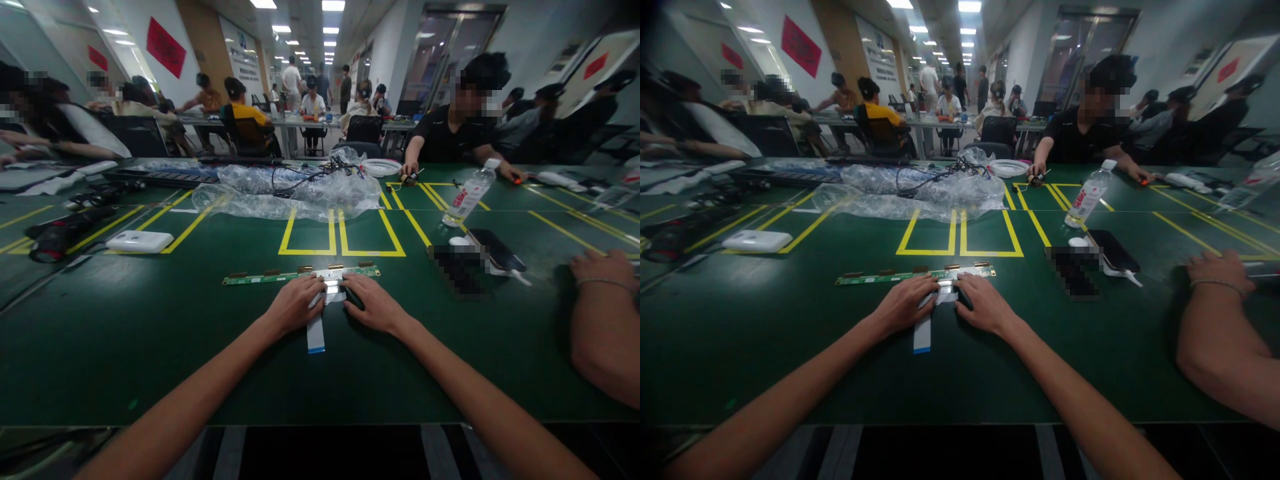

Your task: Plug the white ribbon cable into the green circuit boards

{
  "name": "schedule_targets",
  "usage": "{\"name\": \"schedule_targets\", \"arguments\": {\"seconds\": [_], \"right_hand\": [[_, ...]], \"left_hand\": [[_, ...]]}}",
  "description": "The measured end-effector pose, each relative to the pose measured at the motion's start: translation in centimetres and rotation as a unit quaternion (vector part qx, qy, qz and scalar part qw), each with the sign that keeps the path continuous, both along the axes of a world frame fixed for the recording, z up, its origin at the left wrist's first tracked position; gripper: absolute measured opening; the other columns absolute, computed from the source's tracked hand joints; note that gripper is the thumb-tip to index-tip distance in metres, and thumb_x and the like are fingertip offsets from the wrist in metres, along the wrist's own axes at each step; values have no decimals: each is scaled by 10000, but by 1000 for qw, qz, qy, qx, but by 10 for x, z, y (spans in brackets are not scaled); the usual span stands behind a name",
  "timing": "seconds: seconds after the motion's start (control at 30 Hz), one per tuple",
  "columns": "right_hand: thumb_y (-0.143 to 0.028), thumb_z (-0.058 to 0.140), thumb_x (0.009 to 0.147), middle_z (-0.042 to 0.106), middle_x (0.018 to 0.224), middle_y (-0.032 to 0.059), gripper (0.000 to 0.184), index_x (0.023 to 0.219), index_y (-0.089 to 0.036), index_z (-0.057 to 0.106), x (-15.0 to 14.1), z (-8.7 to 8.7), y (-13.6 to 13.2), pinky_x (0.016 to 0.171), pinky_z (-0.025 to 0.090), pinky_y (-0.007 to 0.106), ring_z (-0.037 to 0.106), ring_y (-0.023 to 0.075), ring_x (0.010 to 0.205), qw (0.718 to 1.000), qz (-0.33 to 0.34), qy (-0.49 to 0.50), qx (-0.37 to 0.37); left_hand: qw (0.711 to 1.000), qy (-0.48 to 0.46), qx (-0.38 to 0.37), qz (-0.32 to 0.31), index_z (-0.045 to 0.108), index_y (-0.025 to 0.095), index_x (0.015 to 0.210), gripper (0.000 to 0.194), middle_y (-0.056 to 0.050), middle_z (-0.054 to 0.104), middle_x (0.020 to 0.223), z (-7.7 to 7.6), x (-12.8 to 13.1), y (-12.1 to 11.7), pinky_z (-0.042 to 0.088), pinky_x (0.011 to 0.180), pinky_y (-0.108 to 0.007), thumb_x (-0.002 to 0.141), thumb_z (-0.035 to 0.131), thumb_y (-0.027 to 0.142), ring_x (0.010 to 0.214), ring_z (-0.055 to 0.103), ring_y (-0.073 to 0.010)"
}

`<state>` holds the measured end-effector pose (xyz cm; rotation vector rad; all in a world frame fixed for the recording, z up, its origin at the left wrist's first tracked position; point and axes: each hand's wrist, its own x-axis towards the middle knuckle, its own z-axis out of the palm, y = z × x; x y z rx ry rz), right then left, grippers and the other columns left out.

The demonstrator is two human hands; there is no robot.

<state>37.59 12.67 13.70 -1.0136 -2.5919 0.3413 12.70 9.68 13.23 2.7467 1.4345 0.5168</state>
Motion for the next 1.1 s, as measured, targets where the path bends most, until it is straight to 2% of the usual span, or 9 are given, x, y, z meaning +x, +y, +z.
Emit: {"name": "schedule_targets", "arguments": {"seconds": [0.43, 0.57, 0.67, 1.1], "right_hand": [[-339, 575, 935, 531, 1477, 135, 457, 1363, -183, 589, -1, -4, 4, 1169, 354, 532, 459, 296, 1388, 1000, 2, 13, 2], [-337, 574, 938, 534, 1473, 141, 451, 1355, -171, 600, -2, -3, 4, 1170, 357, 525, 466, 301, 1382, 1000, -4, 9, 3], [-345, 576, 937, 533, 1474, 138, 459, 1363, -175, 597, -2, -4, 4, 1171, 357, 527, 466, 303, 1382, 1000, -8, 6, 3], [-355, 580, 936, 530, 1480, 138, 462, 1356, -164, 601, -2, -4, 3, 1169, 365, 520, 460, 299, 1388, 1000, -13, 1, 3]], "left_hand": [[1000, 8, 2, -13, 635, 190, 1334, 367, -115, 593, 1392, -2, -1, 6, 460, 1072, -524, 1014, 503, 310, 1302, 515, -309], [1000, -13, -5, -18, 611, 143, 1353, 388, -133, 604, 1375, 0, -1, 5, 450, 1094, -514, 1011, 508, 294, 1295, 527, -300], [999, -31, -20, -20, 640, 106, 1292, 354, -146, 620, 1352, 2, -2, 5, 452, 1107, -491, 1017, 495, 275, 1287, 547, -281], [998, -46, -35, -8, 663, 86, 1257, 341, -167, 614, 1362, 3, -1, 3, 449, 1122, -514, 990, 520, 244, 1308, 548, -294]]}}
